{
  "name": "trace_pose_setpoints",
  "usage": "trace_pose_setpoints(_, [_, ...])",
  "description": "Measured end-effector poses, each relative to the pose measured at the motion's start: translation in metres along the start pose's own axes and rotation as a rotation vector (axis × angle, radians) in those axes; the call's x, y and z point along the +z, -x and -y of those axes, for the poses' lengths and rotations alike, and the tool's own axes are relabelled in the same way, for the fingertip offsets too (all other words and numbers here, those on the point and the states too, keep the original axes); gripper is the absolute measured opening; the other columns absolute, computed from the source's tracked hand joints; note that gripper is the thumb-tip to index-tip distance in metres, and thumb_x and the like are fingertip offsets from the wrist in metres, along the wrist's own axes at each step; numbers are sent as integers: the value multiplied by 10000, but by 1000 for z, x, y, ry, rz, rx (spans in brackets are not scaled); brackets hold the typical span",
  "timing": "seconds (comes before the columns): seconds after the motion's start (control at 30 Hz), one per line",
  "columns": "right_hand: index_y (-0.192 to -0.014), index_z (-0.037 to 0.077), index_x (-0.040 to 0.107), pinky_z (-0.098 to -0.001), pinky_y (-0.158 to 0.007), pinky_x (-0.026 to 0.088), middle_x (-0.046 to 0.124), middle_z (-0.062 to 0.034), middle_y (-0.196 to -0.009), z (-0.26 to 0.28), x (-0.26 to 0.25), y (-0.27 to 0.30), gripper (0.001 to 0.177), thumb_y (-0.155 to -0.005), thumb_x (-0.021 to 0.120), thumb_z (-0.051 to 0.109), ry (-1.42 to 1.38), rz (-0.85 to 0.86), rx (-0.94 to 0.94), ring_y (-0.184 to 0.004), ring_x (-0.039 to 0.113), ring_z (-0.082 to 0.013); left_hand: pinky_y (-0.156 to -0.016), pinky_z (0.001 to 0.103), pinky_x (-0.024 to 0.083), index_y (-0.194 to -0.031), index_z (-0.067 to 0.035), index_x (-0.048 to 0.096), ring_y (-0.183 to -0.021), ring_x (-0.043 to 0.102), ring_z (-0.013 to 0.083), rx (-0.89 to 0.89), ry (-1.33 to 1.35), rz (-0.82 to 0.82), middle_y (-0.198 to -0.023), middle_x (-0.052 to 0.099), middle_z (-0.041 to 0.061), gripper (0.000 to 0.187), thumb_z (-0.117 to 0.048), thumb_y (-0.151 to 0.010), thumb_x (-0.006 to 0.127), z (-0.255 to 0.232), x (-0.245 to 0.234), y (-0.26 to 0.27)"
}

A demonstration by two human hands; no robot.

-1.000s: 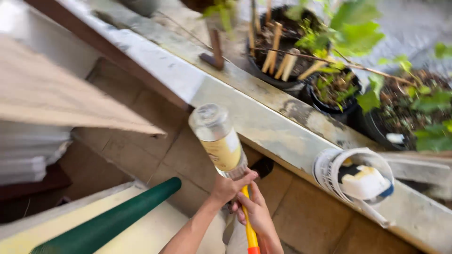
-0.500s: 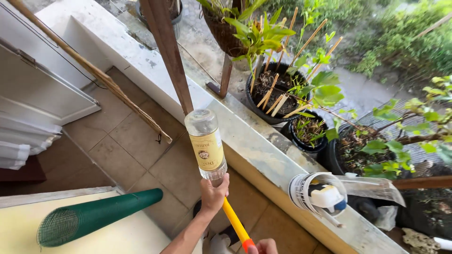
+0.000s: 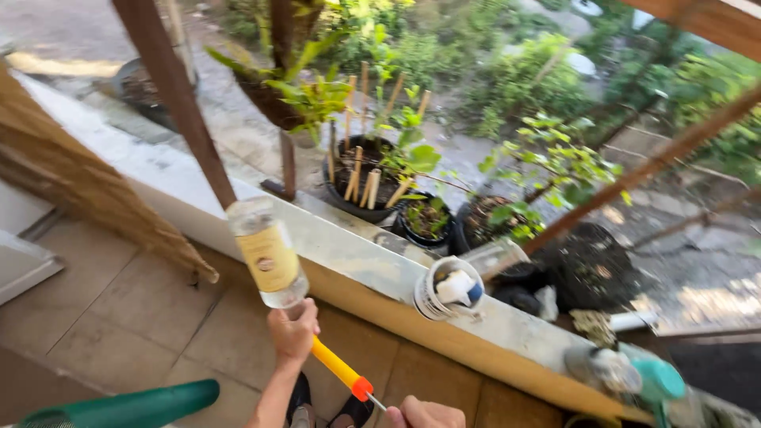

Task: Using a pressurized sprayer and a bottle to water outdoor potted plants on a balcony.

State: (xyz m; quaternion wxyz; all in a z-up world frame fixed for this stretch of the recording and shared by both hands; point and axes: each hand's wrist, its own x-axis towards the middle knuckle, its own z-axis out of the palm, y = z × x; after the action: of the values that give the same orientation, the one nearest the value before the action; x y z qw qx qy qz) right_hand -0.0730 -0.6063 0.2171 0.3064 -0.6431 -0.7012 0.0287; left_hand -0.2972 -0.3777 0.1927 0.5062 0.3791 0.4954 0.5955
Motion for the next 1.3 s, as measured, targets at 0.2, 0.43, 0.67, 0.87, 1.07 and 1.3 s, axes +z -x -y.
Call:
trace_pose_setpoints(0.2, [-539,133,484,-356,-352,433,469,6,-423,53,-97,-39,482,-947,635,341,-33,-147,-49,-332,546,-177,-405,285,407,-786,-20,566,-436,522,105,61,64,-15,-626,587,17,154,9,-916,645,-7,-5,-5])
trace_pose_setpoints(0.43, [-535,103,460,-403,-408,360,395,-74,-459,88,-98,-48,552,-1002,493,396,-17,-292,-34,-382,484,-236,-394,294,408,-809,8,585,-433,518,116,-25,69,35,-639,605,35,105,22,-894,645,-35,15,32])
trace_pose_setpoints(0.67, [-538,95,501,-404,-422,374,434,-67,-461,108,-70,-54,509,-1010,495,285,-23,-432,42,-397,520,-233,-372,309,413,-804,-9,580,-396,520,134,-102,65,48,-618,612,33,79,14,-858,633,-48,22,62])
trace_pose_setpoints(0.87, [-667,94,612,-366,-430,470,539,-52,-545,98,-34,-41,433,-1060,531,255,-173,-426,2,-447,604,-218,-412,295,389,-699,14,627,-422,519,116,9,-52,135,-547,590,47,196,2,-894,644,-44,8,54])
trace_pose_setpoints(1.07, [-538,153,467,-362,-336,350,317,-20,-423,76,-45,-20,469,-941,635,322,124,-322,-158,-321,416,-176,-417,290,403,-719,4,619,-423,536,109,24,-41,134,-551,597,31,160,15,-877,637,-46,3,41])
trace_pose_setpoints(1.3, [-702,195,588,-243,-474,484,510,36,-609,-52,-41,69,97,-757,654,148,237,-1,-336,-538,568,-82,-396,299,392,-723,8,586,-411,513,116,57,-35,103,-572,582,34,167,23,-876,651,-14,-13,21])
